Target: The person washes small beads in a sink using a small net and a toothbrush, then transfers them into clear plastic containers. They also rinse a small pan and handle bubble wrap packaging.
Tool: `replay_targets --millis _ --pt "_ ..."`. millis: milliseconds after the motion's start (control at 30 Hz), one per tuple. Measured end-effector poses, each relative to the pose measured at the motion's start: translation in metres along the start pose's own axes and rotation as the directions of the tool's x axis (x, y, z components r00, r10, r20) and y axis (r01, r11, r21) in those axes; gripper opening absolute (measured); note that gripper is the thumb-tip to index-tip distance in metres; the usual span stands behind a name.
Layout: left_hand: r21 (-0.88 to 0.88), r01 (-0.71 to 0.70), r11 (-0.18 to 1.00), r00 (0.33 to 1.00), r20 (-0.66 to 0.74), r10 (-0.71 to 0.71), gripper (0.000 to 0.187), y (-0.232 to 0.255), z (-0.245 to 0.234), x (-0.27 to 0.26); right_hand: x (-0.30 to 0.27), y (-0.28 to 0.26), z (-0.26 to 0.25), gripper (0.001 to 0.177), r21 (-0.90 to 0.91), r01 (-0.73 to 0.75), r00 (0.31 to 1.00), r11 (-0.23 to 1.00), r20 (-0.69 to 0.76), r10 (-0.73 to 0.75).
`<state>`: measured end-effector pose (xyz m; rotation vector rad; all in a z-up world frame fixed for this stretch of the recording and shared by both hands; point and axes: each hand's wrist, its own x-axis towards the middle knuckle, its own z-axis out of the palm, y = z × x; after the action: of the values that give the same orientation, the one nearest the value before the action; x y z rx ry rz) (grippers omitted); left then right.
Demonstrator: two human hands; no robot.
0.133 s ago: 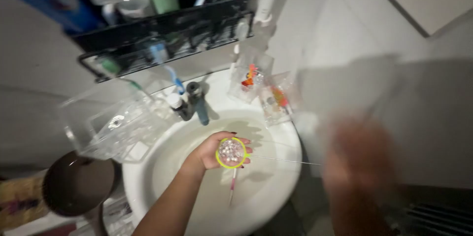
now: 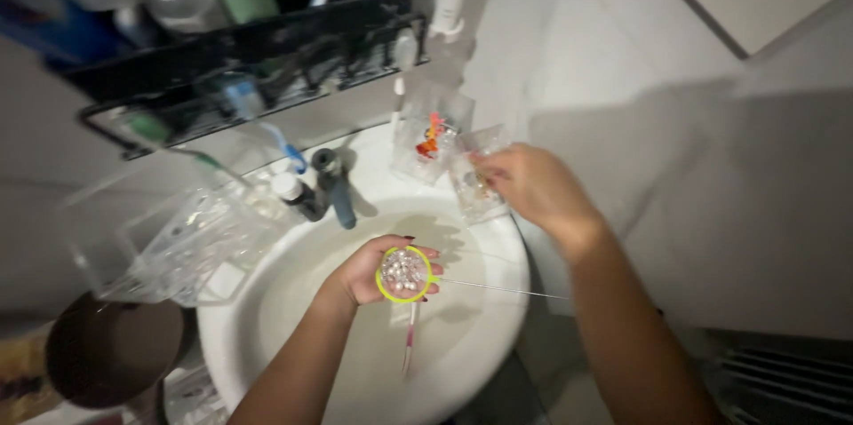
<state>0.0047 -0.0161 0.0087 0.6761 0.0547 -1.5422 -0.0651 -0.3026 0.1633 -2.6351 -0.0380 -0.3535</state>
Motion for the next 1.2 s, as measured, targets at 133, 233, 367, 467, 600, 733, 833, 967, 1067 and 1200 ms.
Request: replay_targets --millis 133,233,367,467,600,733,833,967,1067,1200 --pt "-0.029 -0.003 1.0 0.997 -0.073 0.001 0.059 0.006 0.004 0.007 0.044 0.016 0.03 0.017 -0.362 0.064 0.952 0.93 0.303 0.052" --pt "-0.043 -0.009 0.999 0.991 -0.132 0.003 0.059 0.011 -0.002 0.006 0.054 0.026 0.045 0.013 -0.519 0.074 0.896 0.852 0.41 0.171" --pt "-0.071 -0.023 0.997 0.997 -0.08 0.018 0.058 0.012 -0.009 0.007 0.057 0.028 0.052 0.009 -0.503 -0.055 0.885 0.862 0.375 0.276" --pt "-0.047 -0.039 0.998 0.997 -0.061 0.036 0.059 0.012 -0.011 0.008 0.061 0.025 0.051 0.008 -0.524 -0.074 0.876 0.849 0.373 0.306" --pt "-0.063 -0.024 0.998 0.996 -0.083 0.019 0.059 0.013 -0.014 0.009 0.065 0.019 0.05 0.017 -0.545 -0.1 0.831 0.833 0.414 0.371" --pt "-0.066 -0.016 0.998 0.996 -0.084 0.011 0.059 0.014 -0.015 0.009 0.062 0.017 0.052 0.023 -0.561 -0.063 0.841 0.825 0.415 0.346" --pt "-0.073 -0.024 0.997 0.999 -0.032 0.022 0.057 0.014 -0.017 0.008 0.061 0.019 0.055 0.021 -0.576 -0.007 0.856 0.817 0.419 0.303" --pt "-0.071 -0.044 0.996 0.999 -0.027 0.042 0.056 0.011 -0.018 0.007 0.068 0.03 0.052 0.022 -0.489 0.032 0.855 0.872 0.465 0.229" --pt "-0.076 -0.054 0.996 0.998 0.013 0.055 0.056 0.009 -0.017 0.005 0.066 0.037 0.052 0.02 -0.306 -0.105 0.924 0.946 0.321 0.207" --pt "-0.083 -0.075 0.994 0.997 0.02 0.076 0.06 0.006 -0.013 -0.001 0.056 0.034 0.045 0.022 -0.074 -0.067 0.986 0.995 0.145 0.077"
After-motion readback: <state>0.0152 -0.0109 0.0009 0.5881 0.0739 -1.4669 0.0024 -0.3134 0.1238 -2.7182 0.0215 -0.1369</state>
